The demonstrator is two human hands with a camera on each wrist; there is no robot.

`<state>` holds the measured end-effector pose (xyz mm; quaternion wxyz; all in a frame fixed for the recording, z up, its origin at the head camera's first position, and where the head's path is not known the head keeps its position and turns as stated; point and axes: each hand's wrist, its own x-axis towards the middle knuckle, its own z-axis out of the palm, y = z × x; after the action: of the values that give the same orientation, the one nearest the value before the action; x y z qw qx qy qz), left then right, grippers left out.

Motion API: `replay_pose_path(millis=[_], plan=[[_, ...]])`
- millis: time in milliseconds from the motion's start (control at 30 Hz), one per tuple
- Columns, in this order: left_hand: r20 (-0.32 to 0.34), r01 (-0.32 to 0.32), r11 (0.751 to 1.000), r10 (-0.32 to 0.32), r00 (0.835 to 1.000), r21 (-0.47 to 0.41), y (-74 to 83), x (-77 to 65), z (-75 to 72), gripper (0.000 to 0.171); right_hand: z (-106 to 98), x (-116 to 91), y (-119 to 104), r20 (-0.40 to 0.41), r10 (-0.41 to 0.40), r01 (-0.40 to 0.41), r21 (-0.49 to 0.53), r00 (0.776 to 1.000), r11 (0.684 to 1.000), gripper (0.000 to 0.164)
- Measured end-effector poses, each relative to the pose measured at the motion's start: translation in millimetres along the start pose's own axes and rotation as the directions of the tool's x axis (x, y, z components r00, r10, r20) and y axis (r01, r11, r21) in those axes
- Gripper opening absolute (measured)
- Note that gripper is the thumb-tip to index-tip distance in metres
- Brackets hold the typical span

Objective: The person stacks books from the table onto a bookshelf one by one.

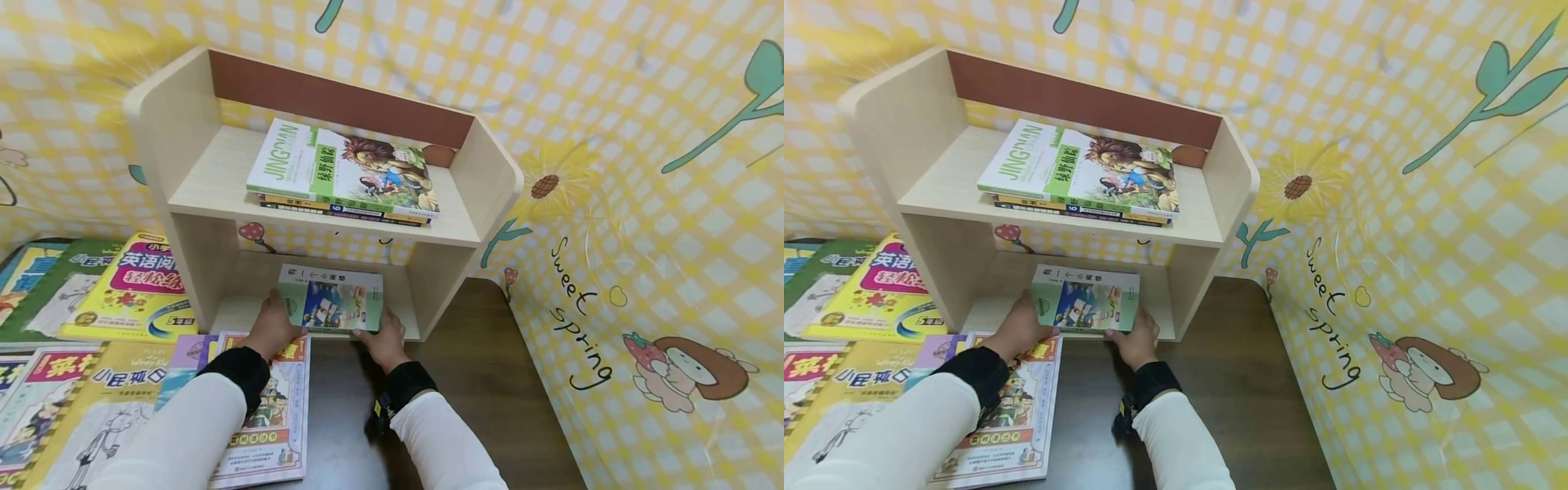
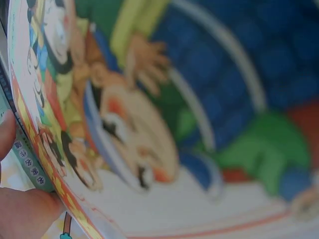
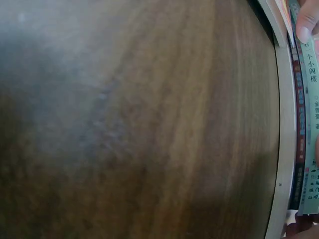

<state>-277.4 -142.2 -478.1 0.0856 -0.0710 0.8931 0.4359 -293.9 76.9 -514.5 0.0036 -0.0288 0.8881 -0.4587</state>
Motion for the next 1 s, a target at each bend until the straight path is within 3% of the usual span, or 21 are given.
replay_pose_path(millis=[300, 533, 700, 833, 1000], plan=[[-0.01, -0.016, 1.0, 0.016, 1.0, -0.024, -0.1, 2.5, 0.4, 0.1, 1.8, 1.1, -11.3, -0.03, 0.108, -0.109, -0.048, 0.994, 0.993, 0.079], [-0.019, -0.002, 0.998, 0.003, 1.0, 0.06, 0.8, 6.4, -2.5, 0.097, 7.3, 0.0, -17.2, -0.057, 0.146, -0.15, -0.074, 0.988, 0.986, 0.077], [-0.023, 0.005, 0.995, -0.003, 1.0, 0.102, 0.8, 5.5, -3.9, 0.096, 8.4, -0.6, -18.7, -0.054, 0.147, -0.149, -0.04, 0.988, 0.988, 0.076], [0.023, -0.001, 0.992, -0.002, 1.0, 0.128, 1.4, 3.5, -6.4, 0.097, 8.2, -1.0, -16.3, -0.038, 0.153, -0.153, -0.009, 0.988, 0.988, 0.076], [0.064, -0.053, 0.987, 0.043, 0.997, 0.149, 1.5, 2.4, -16.0, 0.101, 5.4, 0.3, -12.5, -0.057, 0.127, -0.133, -0.107, 0.99, 0.985, 0.076]])
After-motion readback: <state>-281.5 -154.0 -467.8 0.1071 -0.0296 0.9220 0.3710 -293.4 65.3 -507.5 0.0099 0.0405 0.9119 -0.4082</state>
